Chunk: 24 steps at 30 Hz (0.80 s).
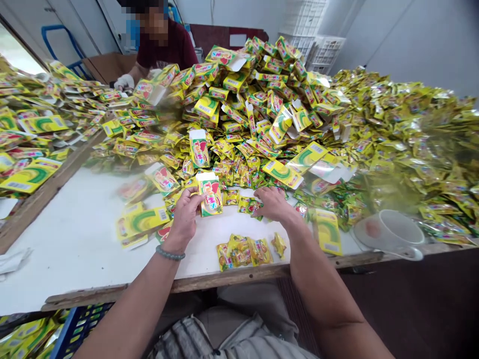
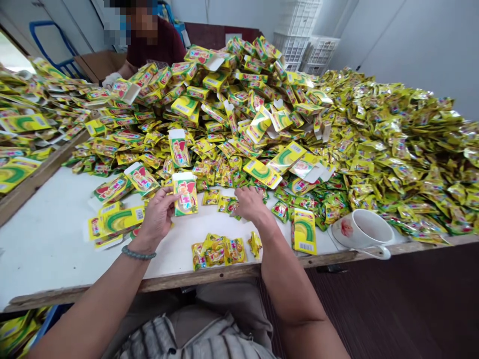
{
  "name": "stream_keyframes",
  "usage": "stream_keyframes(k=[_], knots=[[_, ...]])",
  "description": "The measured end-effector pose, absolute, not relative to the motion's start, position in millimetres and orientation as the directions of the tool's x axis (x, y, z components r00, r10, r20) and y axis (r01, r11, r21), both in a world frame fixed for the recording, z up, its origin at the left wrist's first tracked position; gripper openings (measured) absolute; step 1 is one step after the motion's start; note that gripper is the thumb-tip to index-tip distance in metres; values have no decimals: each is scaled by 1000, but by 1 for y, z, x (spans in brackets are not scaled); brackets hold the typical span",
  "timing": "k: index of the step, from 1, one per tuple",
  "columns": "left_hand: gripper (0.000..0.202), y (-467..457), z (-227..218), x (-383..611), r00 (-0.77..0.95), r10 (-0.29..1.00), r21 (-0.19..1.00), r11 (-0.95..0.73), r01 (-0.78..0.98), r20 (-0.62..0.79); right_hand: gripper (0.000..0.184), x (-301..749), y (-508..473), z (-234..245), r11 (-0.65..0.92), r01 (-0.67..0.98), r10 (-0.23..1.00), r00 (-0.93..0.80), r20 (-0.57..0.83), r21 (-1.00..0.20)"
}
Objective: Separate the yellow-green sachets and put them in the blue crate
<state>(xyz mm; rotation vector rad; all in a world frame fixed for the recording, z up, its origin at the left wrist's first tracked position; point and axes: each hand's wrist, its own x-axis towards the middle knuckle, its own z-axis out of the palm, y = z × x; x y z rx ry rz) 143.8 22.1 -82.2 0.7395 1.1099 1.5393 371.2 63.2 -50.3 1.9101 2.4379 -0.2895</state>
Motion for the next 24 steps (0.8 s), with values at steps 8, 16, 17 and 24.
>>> stream_keyframes(k=[8, 16, 17, 24], knots=[[37, 20, -83, 145, -119, 981, 938, 109, -328, -156, 29, 372, 64, -54, 225, 876, 942, -308, -136, -427], [41, 18, -99, 147, 48, 996, 997, 79, -7, -79, 39, 364, 76, -68, 270, 266, 956, -185, 226, -926], [42, 18, -98, 148, 58, 994, 996, 89, -10, -88, 41, 361, 76, -70, 262, 229, 957, -191, 221, -937], [48, 13, -85, 154, 80, 992, 983, 112, -142, -101, 43, 353, 70, -68, 239, 270, 933, -331, 143, -933]])
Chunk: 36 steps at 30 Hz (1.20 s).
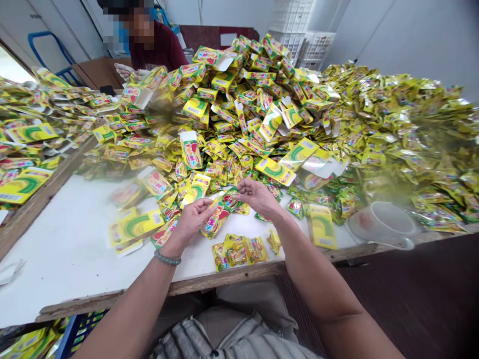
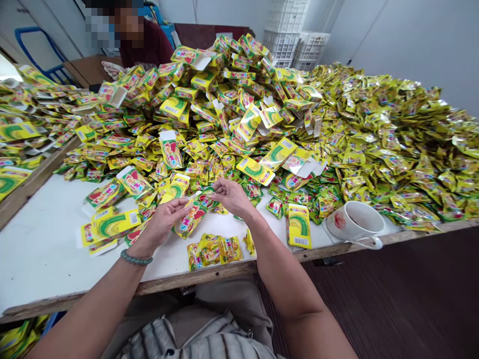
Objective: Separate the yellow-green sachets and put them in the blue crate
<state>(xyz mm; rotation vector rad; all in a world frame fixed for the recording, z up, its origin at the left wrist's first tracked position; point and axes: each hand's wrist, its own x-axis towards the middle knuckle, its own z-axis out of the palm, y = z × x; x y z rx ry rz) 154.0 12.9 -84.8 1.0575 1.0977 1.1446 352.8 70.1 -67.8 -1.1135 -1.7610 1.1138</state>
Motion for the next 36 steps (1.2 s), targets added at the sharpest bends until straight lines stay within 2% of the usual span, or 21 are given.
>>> stream_keyframes(k=[5, 11, 21, 26, 28, 30, 31, 34, 36], knots=[[46, 13, -86, 155, 132, 986, 987, 119, -104, -105, 40, 352, 70, -69, 262, 306, 934, -320, 160, -915], [45, 13, -87, 156, 127, 980, 980, 168, -104, -154, 43, 348, 69, -74, 268, 381, 910, -402, 102, -885], [46, 14, -88, 157, 90, 984, 960, 172, -221, -156, 34, 335, 59, -70, 244, 463, 965, -203, 166, -852], [53, 15, -89, 156, 78, 983, 956, 182, -229, -168, 32, 338, 60, -69, 237, 522, 962, -246, 121, -819], [57, 15, -89, 155, 49, 984, 962, 176, -207, -169, 28, 346, 65, -69, 248, 600, 967, -203, 155, -760], [62, 15, -89, 154, 15, 987, 975, 163, -154, -162, 20, 356, 70, -69, 254, 713, 967, -162, 199, -654], [64, 15, -89, 153, 4, 987, 979, 159, -127, -160, 23, 359, 71, -69, 257, 769, 965, -174, 195, -585], [69, 15, -89, 152, -15, 988, 985, 155, -79, -156, 40, 362, 70, -71, 299, 885, 953, -296, 66, -356], [72, 15, -89, 151, -22, 987, 986, 154, -65, -156, 38, 359, 67, -72, 331, 912, 941, -339, 6, -242]])
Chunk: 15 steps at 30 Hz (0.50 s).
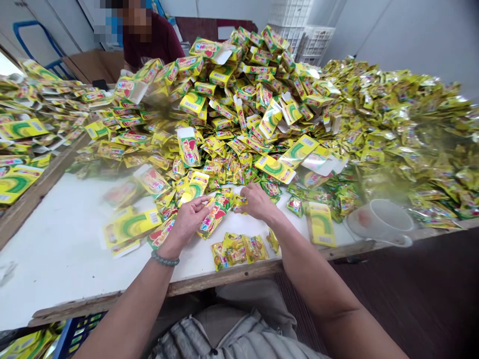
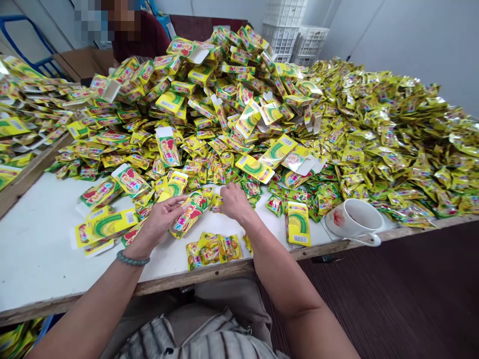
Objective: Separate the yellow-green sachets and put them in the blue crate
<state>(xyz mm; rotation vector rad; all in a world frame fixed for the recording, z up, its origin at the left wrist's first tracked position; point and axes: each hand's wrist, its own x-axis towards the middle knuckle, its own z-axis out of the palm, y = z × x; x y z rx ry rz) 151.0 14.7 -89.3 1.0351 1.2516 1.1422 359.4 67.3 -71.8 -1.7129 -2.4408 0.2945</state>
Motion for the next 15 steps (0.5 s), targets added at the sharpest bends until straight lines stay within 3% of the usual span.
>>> stream_keyframes(k=[3, 6, 9, 12, 15], knots=[[73, 14, -90, 150, -11, 986, 984, 165, -65, -166, 33, 357, 66, -74, 317, 920, 944, -330, -22, -230], [72, 14, -91, 151, 6, 983, 978, 183, -96, -183, 30, 362, 68, -74, 252, 895, 961, -275, -10, -368], [68, 15, -90, 151, -1, 983, 977, 183, -107, -184, 29, 368, 72, -70, 215, 806, 976, -198, 91, -551], [66, 15, -89, 152, -19, 986, 983, 162, -88, -164, 36, 366, 74, -66, 230, 526, 973, -132, 189, -819], [65, 16, -88, 152, -20, 987, 982, 158, -103, -161, 43, 356, 73, -68, 274, 236, 957, -161, 241, -932]])
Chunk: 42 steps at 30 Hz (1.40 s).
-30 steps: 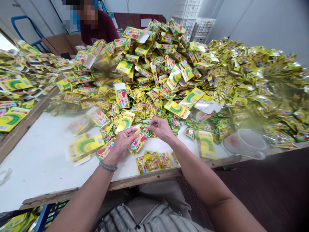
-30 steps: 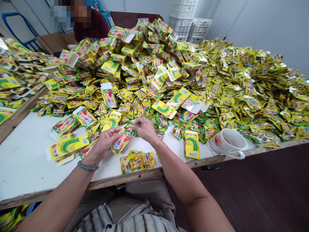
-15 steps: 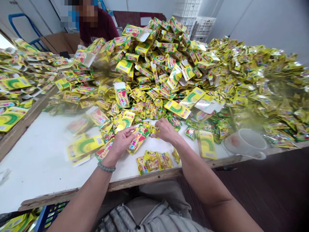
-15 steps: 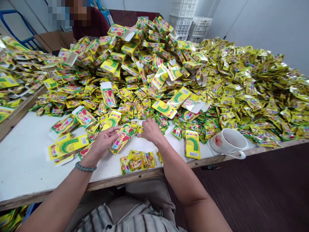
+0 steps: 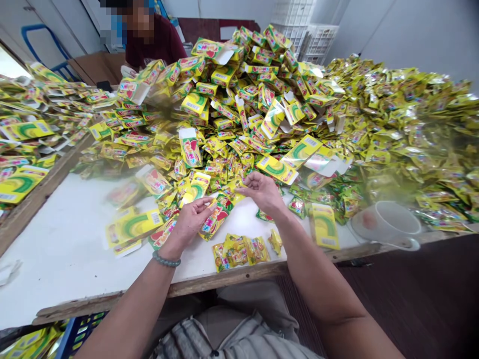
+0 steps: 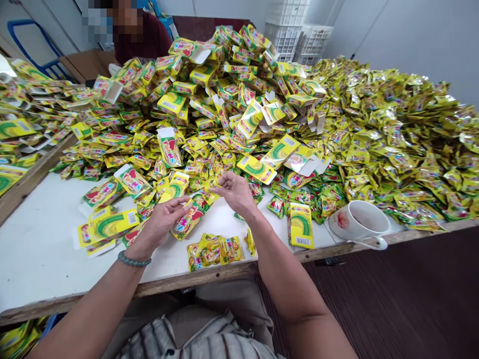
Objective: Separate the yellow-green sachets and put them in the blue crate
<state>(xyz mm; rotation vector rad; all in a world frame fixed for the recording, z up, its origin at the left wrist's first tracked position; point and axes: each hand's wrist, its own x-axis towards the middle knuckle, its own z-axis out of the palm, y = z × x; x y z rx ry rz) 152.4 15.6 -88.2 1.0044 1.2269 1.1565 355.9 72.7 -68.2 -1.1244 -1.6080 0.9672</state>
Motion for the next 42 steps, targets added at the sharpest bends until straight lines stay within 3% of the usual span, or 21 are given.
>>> stream_keyframes(k=[8, 17, 21, 25, 29, 35, 42], knots=[[61, 14, -84, 153, -12, 982, 964, 183, -193, -189, 44, 354, 67, -67, 341, 302, 908, -352, 228, -890], [59, 13, -86, 152, 34, 993, 986, 114, -121, -110, 42, 360, 67, -64, 324, 357, 865, -486, 122, -876], [60, 16, -90, 152, 48, 996, 993, 80, -86, -76, 40, 351, 64, -68, 356, 366, 874, -457, 167, -860], [64, 17, -93, 154, 21, 998, 997, 62, -38, -61, 27, 343, 61, -70, 443, 481, 880, -393, 266, -757], [65, 17, -94, 154, -23, 994, 990, 108, -95, -111, 14, 340, 58, -70, 511, 519, 854, -398, 336, -685], [58, 18, -93, 152, -3, 995, 980, 100, -174, -102, 11, 330, 52, -71, 585, 479, 804, -445, 394, -654], [52, 15, -90, 154, 43, 997, 985, 66, -157, -60, 3, 333, 51, -66, 511, 541, 859, -311, 406, -668]])
